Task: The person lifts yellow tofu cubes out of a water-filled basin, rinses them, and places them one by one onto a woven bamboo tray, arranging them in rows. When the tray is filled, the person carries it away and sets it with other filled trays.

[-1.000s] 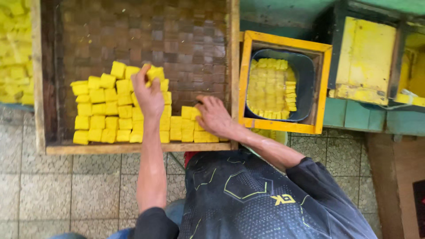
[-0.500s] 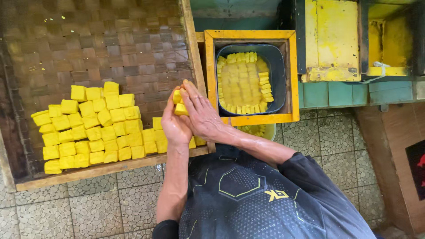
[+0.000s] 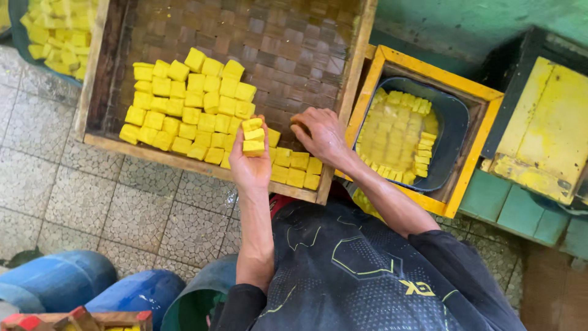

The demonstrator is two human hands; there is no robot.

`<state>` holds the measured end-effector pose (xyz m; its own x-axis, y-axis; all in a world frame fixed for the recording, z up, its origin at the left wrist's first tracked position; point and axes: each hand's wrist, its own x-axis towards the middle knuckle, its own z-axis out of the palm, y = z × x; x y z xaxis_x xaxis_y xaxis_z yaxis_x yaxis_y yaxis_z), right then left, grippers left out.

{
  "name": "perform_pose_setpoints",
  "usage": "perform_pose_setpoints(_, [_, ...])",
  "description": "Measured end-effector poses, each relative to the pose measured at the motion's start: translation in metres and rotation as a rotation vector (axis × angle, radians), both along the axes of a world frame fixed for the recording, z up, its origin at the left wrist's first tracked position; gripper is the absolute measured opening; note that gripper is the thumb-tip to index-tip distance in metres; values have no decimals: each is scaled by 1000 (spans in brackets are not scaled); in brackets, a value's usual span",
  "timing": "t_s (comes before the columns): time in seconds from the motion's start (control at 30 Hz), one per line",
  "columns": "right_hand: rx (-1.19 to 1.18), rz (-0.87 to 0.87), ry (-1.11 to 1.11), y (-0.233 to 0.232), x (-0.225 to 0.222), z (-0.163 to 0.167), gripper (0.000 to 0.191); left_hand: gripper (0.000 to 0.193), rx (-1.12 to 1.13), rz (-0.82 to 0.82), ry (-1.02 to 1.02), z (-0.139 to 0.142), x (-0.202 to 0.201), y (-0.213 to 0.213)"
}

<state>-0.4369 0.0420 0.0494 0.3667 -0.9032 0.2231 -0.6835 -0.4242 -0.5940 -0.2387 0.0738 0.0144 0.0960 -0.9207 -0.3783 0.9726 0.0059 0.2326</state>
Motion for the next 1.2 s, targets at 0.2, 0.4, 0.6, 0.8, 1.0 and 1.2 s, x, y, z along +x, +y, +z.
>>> perform_pose_setpoints(0.2, [-182,5,69,6,63,-25,35,40,-33,143,99,-5,27,8])
perform_pose_setpoints(0.4, [217,50,-375,22,59,10,30,43,-123,153,9,7,20,0])
perform_pose_setpoints(0.6, [-213,125,-144,36,31,41,74,68,-190,-145,56,32,-40,15])
perform_pose_setpoints(0.8, [376,139,-262,40,-103,56,72,65,-241,-540,-181,47,-123,26])
perform_pose_setpoints(1.0, [565,-51,398,8,-275,21,55,51,-353,-644,-487,54,-122,33])
perform_pose_setpoints(1.2, [21,90,1212,6,-326,-99,33,37,-319,-636,-439,51,-129,43])
